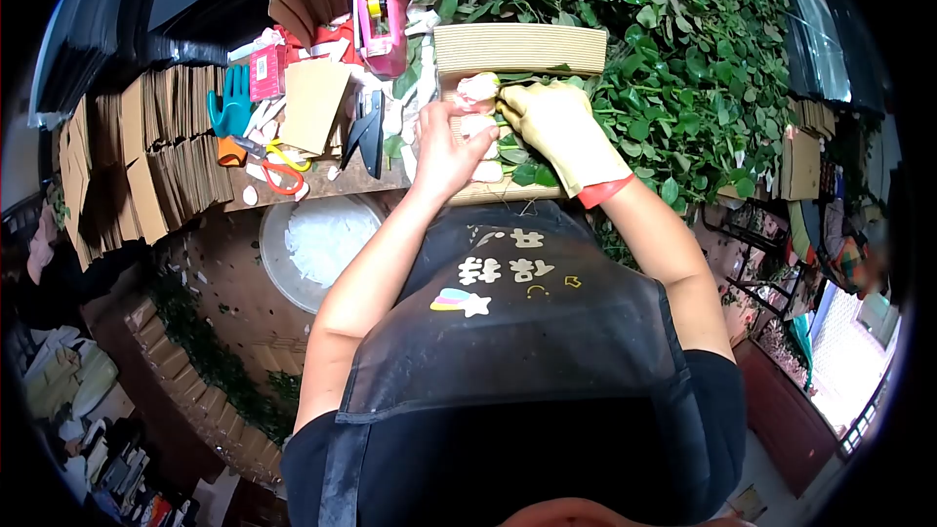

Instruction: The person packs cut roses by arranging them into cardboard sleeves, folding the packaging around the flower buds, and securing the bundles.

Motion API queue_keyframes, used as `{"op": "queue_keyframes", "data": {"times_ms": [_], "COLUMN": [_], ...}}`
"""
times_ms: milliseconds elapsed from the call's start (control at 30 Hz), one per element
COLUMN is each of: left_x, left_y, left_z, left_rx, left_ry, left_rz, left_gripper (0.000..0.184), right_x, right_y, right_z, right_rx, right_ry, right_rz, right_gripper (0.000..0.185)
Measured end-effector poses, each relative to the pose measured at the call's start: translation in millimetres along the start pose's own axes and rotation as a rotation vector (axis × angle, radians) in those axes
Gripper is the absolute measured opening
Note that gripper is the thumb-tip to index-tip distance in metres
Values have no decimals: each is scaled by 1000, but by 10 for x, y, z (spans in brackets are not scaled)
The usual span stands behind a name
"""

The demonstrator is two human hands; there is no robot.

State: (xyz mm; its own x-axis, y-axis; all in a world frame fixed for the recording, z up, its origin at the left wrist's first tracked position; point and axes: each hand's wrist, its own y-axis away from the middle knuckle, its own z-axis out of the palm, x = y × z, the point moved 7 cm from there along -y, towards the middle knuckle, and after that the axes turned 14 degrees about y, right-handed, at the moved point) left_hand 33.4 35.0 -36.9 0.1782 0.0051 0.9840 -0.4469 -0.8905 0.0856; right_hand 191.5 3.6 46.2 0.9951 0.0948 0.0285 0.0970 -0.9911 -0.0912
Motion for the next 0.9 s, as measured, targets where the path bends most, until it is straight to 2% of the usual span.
{"op": "queue_keyframes", "data": {"times_ms": [67, 200, 300, 400, 433, 500, 533, 567, 633, 700, 767, 900], "left_x": [62, -21, -163, -115, 1, 36, -37, -66, -133, -110, -4, -34], "left_y": [-7, -18, -207, -331, -299, -298, -304, -317, -318, -305, -257, -245], "left_z": [-20, 1, -2, -22, -66, -67, -56, -39, -40, -54, -70, -44], "left_rx": [35, 17, -138, -8, 24, 25, 46, 36, 5, 55, 127, 46], "left_ry": [29, 11, 145, 208, 65, 72, 88, 110, 144, 78, 70, 135], "left_rz": [1, 20, -103, -135, -36, -10, 26, 16, -7, 60, 137, 28], "left_gripper": [74, 80, 74, 51, 48, 44, 45, 45, 44, 38, 29, 31], "right_x": [7, -25, -34, -70, -52, -39, -18, -30, -10, 4, -37, -92], "right_y": [6, -5, 16, 24, 46, 88, 93, 108, 81, -53, -174, -259], "right_z": [11, 4, 42, 40, -43, -380, -561, -721, -600, -373, -363, -166], "right_rx": [-16, -23, 15, -88, -105, -138, -105, 66, 78, 124, 51, -43], "right_ry": [23, 16, 29, 54, 3, -100, -189, -262, -173, -150, -24, 92], "right_rz": [-33, -71, -93, -77, -41, 32, 109, 130, 210, 159, 115, 55], "right_gripper": [16, 16, 16, 18, 18, 19, 22, 26, 27, 20, 16, 14]}}
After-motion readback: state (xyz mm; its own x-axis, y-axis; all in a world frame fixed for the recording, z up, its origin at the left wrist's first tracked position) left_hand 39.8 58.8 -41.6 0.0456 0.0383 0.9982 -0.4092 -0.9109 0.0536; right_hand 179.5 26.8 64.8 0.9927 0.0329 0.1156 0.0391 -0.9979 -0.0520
